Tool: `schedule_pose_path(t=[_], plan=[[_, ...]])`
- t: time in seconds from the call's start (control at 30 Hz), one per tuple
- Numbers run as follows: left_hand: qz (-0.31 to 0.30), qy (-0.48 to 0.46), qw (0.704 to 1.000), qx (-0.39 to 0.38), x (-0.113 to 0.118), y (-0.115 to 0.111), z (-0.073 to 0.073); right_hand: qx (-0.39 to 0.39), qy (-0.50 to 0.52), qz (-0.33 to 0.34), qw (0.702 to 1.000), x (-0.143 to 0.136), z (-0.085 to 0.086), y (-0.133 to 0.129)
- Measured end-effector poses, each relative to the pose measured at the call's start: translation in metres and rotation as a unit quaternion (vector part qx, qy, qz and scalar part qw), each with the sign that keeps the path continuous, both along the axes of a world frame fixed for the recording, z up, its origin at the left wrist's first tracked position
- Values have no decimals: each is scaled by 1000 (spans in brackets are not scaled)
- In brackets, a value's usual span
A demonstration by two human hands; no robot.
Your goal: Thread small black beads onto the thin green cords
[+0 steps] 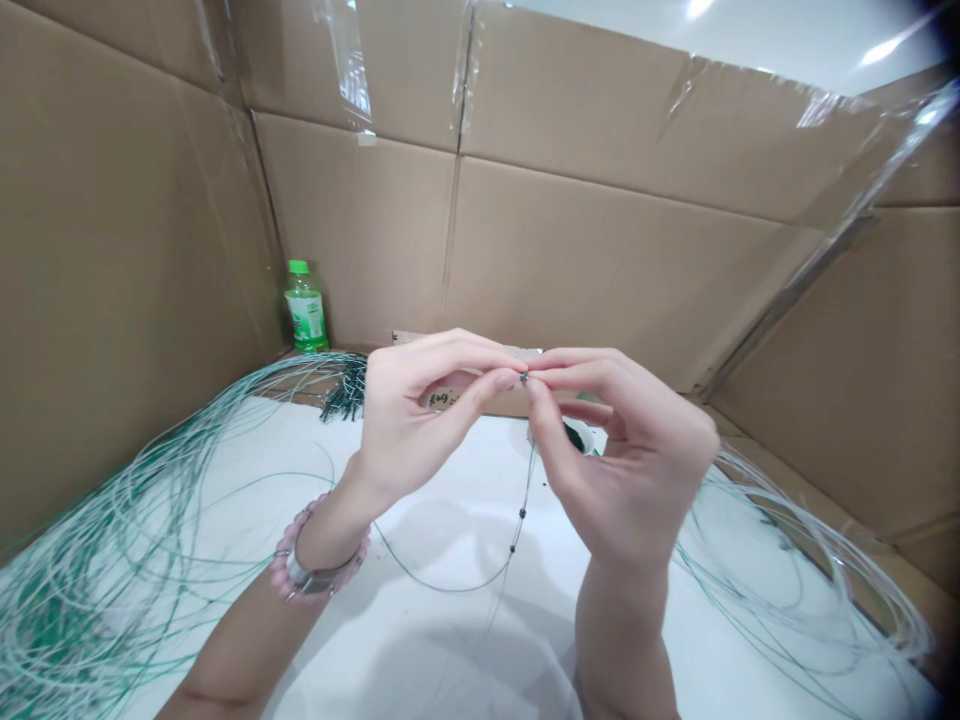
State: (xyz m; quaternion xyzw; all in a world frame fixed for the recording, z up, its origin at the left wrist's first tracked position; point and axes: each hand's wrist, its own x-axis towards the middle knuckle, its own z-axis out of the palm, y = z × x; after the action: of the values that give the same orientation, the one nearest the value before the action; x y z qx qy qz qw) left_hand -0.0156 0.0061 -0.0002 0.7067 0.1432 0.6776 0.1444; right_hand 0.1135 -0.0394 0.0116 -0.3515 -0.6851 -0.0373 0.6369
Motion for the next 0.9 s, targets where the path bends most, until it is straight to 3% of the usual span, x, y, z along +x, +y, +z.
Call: schedule_pose_path(t=[0.33, 0.47, 0.63, 0.9], plan=[[59, -4, 998, 5, 3, 5, -2, -20, 0, 3, 1000, -4, -1, 8], [87, 5, 996, 25, 4, 8, -3, -88, -29, -13, 996, 6, 0, 9], [91, 23, 995, 14, 9, 11, -7, -188, -79, 22, 979, 24, 5, 8], [73, 4, 997, -11, 15, 15, -10, -163, -33, 59, 984, 24, 5, 12]])
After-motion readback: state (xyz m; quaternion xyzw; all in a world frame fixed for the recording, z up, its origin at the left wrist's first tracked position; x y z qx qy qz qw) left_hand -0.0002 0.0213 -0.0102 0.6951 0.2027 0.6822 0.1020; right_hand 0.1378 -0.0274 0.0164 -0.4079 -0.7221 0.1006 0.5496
